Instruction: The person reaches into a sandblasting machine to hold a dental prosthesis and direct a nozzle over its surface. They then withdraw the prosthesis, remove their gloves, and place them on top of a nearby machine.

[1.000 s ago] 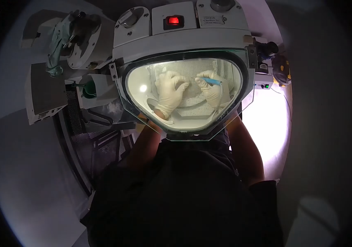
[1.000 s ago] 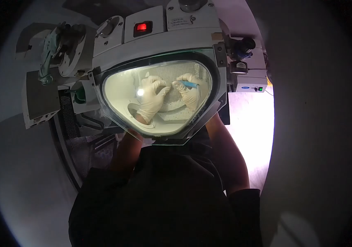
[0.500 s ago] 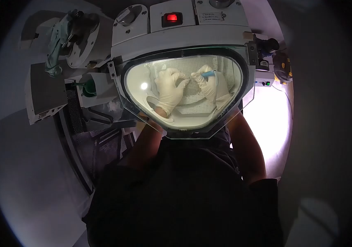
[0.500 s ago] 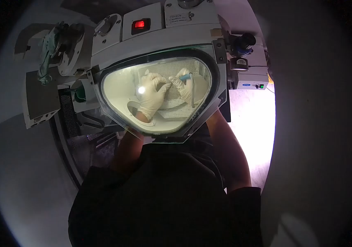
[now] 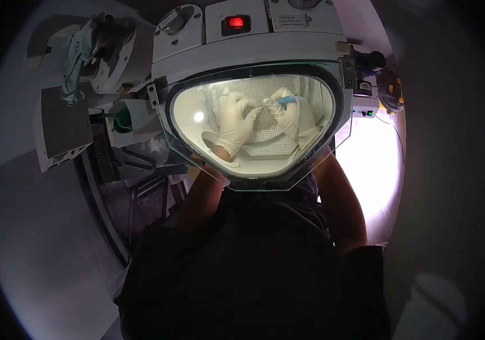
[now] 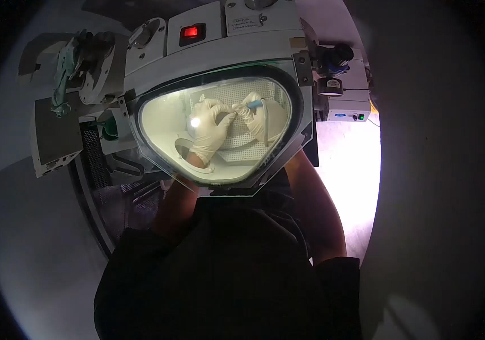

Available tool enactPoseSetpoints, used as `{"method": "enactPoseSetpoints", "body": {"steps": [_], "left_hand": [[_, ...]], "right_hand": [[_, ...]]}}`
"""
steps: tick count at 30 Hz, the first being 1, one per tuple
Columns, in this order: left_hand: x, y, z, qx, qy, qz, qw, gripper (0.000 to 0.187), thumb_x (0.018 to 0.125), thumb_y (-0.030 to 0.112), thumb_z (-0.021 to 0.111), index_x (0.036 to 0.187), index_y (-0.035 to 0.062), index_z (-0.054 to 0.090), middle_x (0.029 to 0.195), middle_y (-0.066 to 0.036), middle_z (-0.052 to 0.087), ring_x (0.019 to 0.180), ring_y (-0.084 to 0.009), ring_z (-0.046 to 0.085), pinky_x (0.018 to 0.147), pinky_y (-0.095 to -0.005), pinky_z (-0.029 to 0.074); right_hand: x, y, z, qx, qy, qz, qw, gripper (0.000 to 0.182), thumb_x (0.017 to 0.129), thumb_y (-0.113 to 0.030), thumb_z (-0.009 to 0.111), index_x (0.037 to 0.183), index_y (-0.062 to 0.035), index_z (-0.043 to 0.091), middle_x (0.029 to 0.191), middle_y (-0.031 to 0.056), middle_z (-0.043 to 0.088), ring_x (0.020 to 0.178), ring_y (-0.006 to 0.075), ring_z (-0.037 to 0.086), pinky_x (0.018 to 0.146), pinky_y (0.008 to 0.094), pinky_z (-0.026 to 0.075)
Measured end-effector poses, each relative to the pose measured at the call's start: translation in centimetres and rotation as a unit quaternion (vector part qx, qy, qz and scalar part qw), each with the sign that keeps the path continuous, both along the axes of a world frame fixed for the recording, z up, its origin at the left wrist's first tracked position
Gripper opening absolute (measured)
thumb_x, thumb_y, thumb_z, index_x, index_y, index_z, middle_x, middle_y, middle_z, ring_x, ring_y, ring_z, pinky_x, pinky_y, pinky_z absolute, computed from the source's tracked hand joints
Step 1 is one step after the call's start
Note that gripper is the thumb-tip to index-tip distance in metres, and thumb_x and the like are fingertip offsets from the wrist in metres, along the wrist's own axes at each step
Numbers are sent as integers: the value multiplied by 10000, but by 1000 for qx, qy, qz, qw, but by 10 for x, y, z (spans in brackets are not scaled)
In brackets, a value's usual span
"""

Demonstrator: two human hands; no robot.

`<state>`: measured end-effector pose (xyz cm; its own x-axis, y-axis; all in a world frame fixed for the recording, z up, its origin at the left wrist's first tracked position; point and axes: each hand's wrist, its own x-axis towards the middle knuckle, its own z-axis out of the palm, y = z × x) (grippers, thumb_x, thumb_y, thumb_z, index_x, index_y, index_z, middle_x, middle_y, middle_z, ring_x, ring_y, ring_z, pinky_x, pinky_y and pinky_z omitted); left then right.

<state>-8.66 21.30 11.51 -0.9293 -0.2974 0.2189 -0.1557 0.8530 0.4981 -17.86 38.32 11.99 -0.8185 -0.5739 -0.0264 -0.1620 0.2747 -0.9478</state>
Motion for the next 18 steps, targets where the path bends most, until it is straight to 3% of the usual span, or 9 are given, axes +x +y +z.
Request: {"method": "enactPoseSetpoints", "body": {"steps": [5,12,16,17,18], "left_hand": [[1,2,3,7,-1,5,1000,159,772,243,878,879,181,779,1007,-2,669,1037,-270,595,907,-433,468],[1,0,-5,35,-1,6,999,154,764,241,878,876,200,782,1009,-6,655,1056,-282,586,928,-463,423],[0,5,-1,-9,35,3,999,153,765,199,879,861,162,766,967,-17,673,981,-276,609,878,-417,489],[3,3,-13,10,33,6,999,174,755,227,877,881,180,766,1027,-20,650,1045,-287,587,894,-463,423],[3,4,-12,13,34,3,999,172,755,221,874,877,176,762,1026,-21,648,1045,-287,587,892,-465,422]], "right_hand": [[-1,-2,-13,-19,48,-7,999,427,1012,-475,688,976,-51,722,719,87,673,632,163,602,597,344,462],[1,-1,-9,-3,35,-6,999,436,1003,-487,700,951,-55,687,686,67,644,632,148,598,584,355,459],[2,0,2,2,32,-5,999,445,1003,-501,688,959,-59,678,672,91,635,599,191,587,578,373,459],[1,0,-3,17,38,1,999,442,1009,-507,672,969,-67,676,686,110,652,603,223,620,579,386,468],[1,0,-3,23,51,-2,998,443,1010,-513,666,973,-72,677,694,112,662,612,238,635,583,392,474]]}}
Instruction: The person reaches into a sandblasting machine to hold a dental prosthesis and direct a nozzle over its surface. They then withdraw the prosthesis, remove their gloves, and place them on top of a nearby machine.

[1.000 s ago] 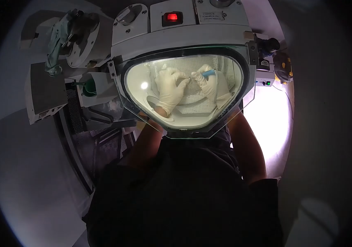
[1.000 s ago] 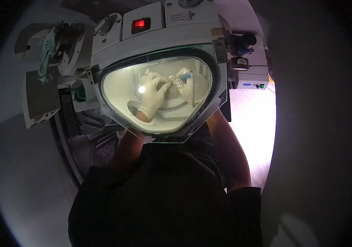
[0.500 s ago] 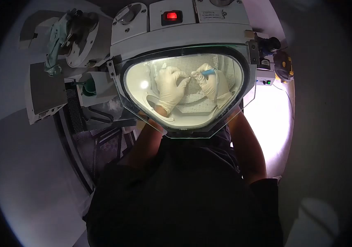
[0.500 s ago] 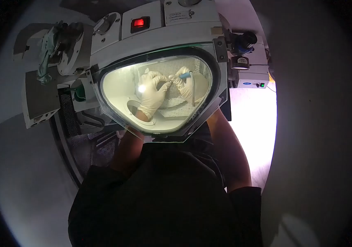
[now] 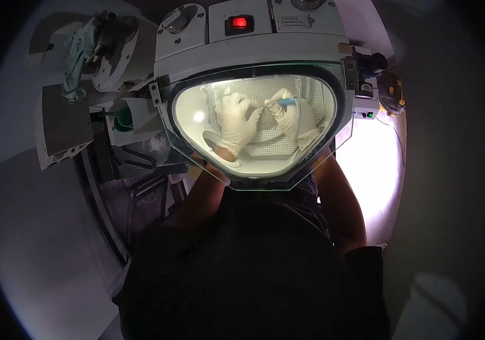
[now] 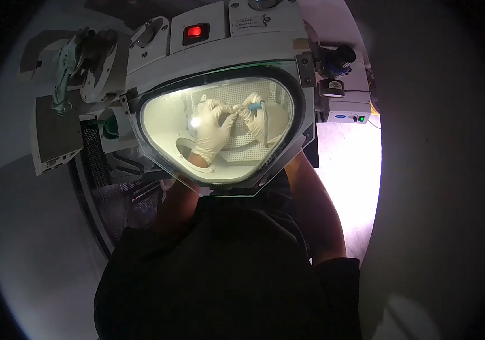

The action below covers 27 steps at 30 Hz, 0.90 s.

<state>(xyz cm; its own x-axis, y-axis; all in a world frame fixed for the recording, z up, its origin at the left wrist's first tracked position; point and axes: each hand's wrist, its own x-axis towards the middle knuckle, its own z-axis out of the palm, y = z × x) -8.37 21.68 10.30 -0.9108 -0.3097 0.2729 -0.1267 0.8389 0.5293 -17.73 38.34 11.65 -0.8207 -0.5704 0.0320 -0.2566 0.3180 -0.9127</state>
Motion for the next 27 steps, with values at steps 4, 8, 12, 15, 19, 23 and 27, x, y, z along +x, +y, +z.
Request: {"method": "enactPoseSetpoints", "body": {"steps": [4,8,12,15,19,23,27], "left_hand": [[-2,0,0,17,24,-18,999,154,758,183,857,860,160,743,989,-36,637,1026,-295,593,865,-472,425],[-2,2,7,1,34,-23,999,181,754,130,858,874,119,723,989,-63,629,993,-312,586,845,-448,467],[-3,3,5,17,47,-34,998,207,745,70,854,889,86,706,976,-96,617,976,-331,579,840,-442,478],[-3,3,6,26,40,-28,998,211,745,68,854,893,84,705,977,-96,615,979,-329,578,851,-444,474],[-2,5,4,23,33,-16,999,200,752,115,858,894,112,719,997,-78,615,1013,-316,573,874,-452,447],[-2,2,-3,60,28,-16,998,185,765,147,854,897,137,725,1022,-73,611,1052,-317,559,912,-460,415],[-3,3,7,61,15,-17,998,194,759,112,853,895,124,716,1032,-89,613,1060,-330,555,923,-469,441]], "right_hand": [[1,-1,-3,-9,13,-2,1000,455,1020,-539,627,990,-89,684,725,118,692,664,305,690,599,413,498],[0,-1,-6,-18,13,2,1000,462,1030,-550,600,1001,-97,687,732,117,698,683,330,703,606,423,508],[-1,-3,-8,3,45,3,999,466,1037,-554,582,1009,-101,688,731,115,698,685,338,704,609,429,512],[-3,-5,-6,17,61,4,998,470,1042,-558,568,1016,-104,689,731,114,698,686,345,705,612,434,515],[-5,-5,4,51,26,32,998,466,1058,-555,536,1034,-115,686,787,125,714,730,349,719,638,457,526],[-6,-9,2,61,39,21,997,439,1063,-524,549,1032,-103,672,818,156,710,769,380,715,657,473,528],[-8,-11,7,57,30,7,998,408,1060,-479,580,978,-84,640,821,169,702,790,425,695,672,489,519]]}}
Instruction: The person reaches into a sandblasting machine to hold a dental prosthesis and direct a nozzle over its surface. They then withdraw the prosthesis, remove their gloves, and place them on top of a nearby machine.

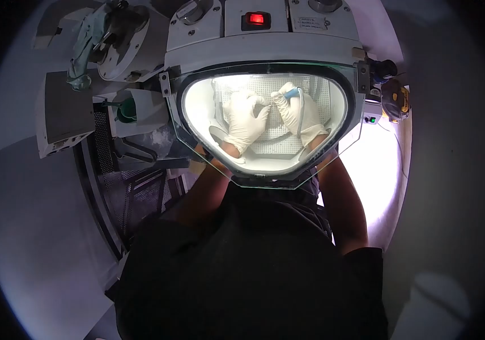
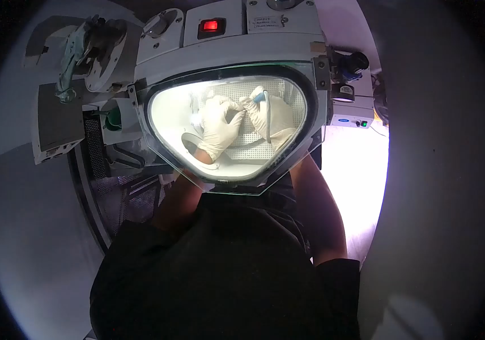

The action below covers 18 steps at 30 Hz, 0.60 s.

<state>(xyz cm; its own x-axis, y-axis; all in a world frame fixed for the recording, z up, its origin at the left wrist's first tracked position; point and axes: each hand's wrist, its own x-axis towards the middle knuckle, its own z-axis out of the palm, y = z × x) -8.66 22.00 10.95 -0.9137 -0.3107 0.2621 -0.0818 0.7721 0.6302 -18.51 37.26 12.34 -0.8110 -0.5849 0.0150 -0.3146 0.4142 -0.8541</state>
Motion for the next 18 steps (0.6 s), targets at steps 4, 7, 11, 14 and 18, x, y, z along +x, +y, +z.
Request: {"method": "enactPoseSetpoints", "body": {"steps": [4,7,11,14,18], "left_hand": [[1,0,-8,-21,16,8,1000,182,763,143,859,891,142,729,999,-68,623,1029,-313,573,911,-448,444],[-1,1,9,-32,-23,6,999,161,780,141,855,883,132,732,968,-65,624,994,-305,582,907,-435,450],[-1,2,2,-17,-17,16,1000,155,781,119,848,885,131,734,975,-62,629,999,-301,578,900,-434,450],[-1,-1,-6,-8,-20,21,1000,161,741,188,857,865,201,755,995,-25,638,1035,-287,584,894,-465,416],[-2,-3,-8,-14,1,13,1000,170,749,193,859,882,198,754,977,-28,640,1017,-293,589,882,-464,423]], "right_hand": [[-1,1,4,1,-4,-2,1000,436,1051,-508,573,980,-84,648,787,172,703,772,427,700,658,509,521],[-2,0,6,11,7,-5,1000,483,1042,-554,558,998,-88,674,765,177,715,768,429,713,651,521,531],[-1,0,7,27,18,-2,999,503,1036,-562,561,998,-79,694,771,180,721,777,432,713,661,524,534],[0,1,0,14,28,0,1000,535,1040,-577,541,991,-70,706,775,186,724,784,435,715,672,526,543],[-2,0,4,39,-15,17,999,464,1063,-524,544,975,-76,624,829,196,701,818,450,699,683,529,522]]}}
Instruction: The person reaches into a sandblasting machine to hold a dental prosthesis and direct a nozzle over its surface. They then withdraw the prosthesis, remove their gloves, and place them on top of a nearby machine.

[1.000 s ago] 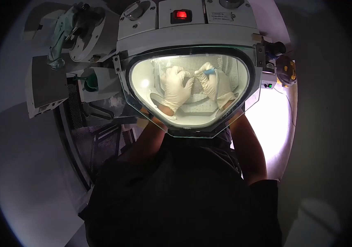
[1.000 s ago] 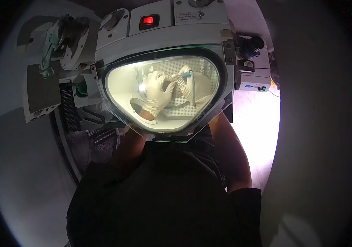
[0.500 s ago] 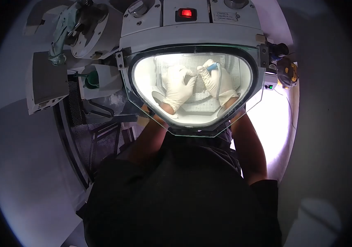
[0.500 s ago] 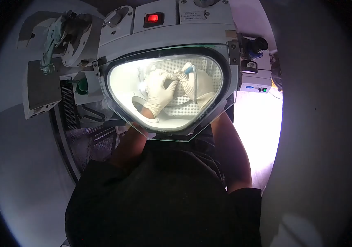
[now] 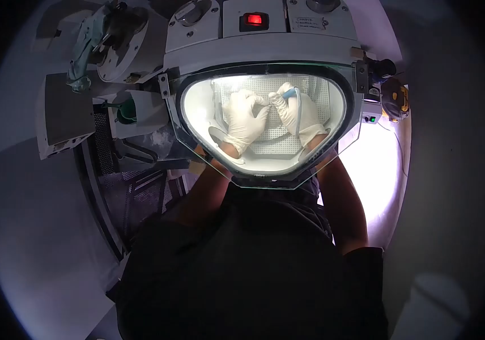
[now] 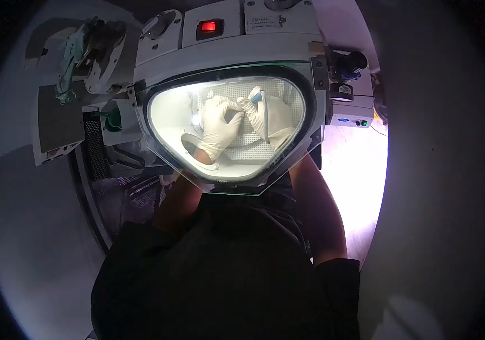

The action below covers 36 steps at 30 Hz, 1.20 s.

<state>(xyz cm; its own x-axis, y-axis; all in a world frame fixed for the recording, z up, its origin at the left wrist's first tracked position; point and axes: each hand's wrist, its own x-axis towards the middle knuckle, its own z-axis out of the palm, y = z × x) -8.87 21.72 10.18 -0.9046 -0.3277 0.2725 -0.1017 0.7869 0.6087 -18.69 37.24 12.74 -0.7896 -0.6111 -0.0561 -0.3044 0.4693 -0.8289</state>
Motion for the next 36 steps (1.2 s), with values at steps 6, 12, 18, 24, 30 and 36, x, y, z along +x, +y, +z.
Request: {"method": "enactPoseSetpoints", "body": {"steps": [6,12,18,24,30,36], "left_hand": [[-1,1,5,-19,2,2,1000,149,747,192,861,862,194,766,985,-28,655,983,-289,606,852,-445,443],[-3,1,5,-4,17,1,1000,135,748,200,860,852,201,773,980,-23,655,980,-286,611,847,-453,446],[-2,1,3,-20,-3,9,1000,145,742,204,864,855,206,773,962,-20,647,979,-278,608,863,-452,446],[-1,2,7,-1,9,-5,1000,155,754,142,847,869,158,745,965,-51,639,984,-304,590,882,-443,451],[-1,3,6,-4,24,-6,1000,159,757,115,848,865,126,731,975,-78,641,1002,-315,586,901,-445,457],[1,0,-2,-17,10,-1,1000,183,739,189,863,882,187,749,1007,-29,639,1033,-289,584,886,-456,427]], "right_hand": [[1,-2,-1,15,4,16,1000,465,1061,-527,547,1008,-79,658,787,181,701,773,429,711,649,509,526],[1,-3,-7,4,10,4,1000,446,1061,-509,560,1035,-78,672,781,169,707,747,416,706,649,492,526],[1,-3,3,3,-11,7,1000,455,1058,-503,572,987,-59,635,777,184,692,738,408,699,636,485,516],[0,-1,-4,-19,-2,-5,1000,413,1063,-451,590,973,-49,615,773,210,665,734,445,670,640,503,501],[-1,-2,-3,9,14,14,1000,351,1067,-401,584,998,-60,634,823,216,687,816,476,680,667,509,511],[0,2,0,-28,21,5,999,339,1071,-393,568,1009,-72,656,877,206,706,860,465,692,700,511,526]]}}
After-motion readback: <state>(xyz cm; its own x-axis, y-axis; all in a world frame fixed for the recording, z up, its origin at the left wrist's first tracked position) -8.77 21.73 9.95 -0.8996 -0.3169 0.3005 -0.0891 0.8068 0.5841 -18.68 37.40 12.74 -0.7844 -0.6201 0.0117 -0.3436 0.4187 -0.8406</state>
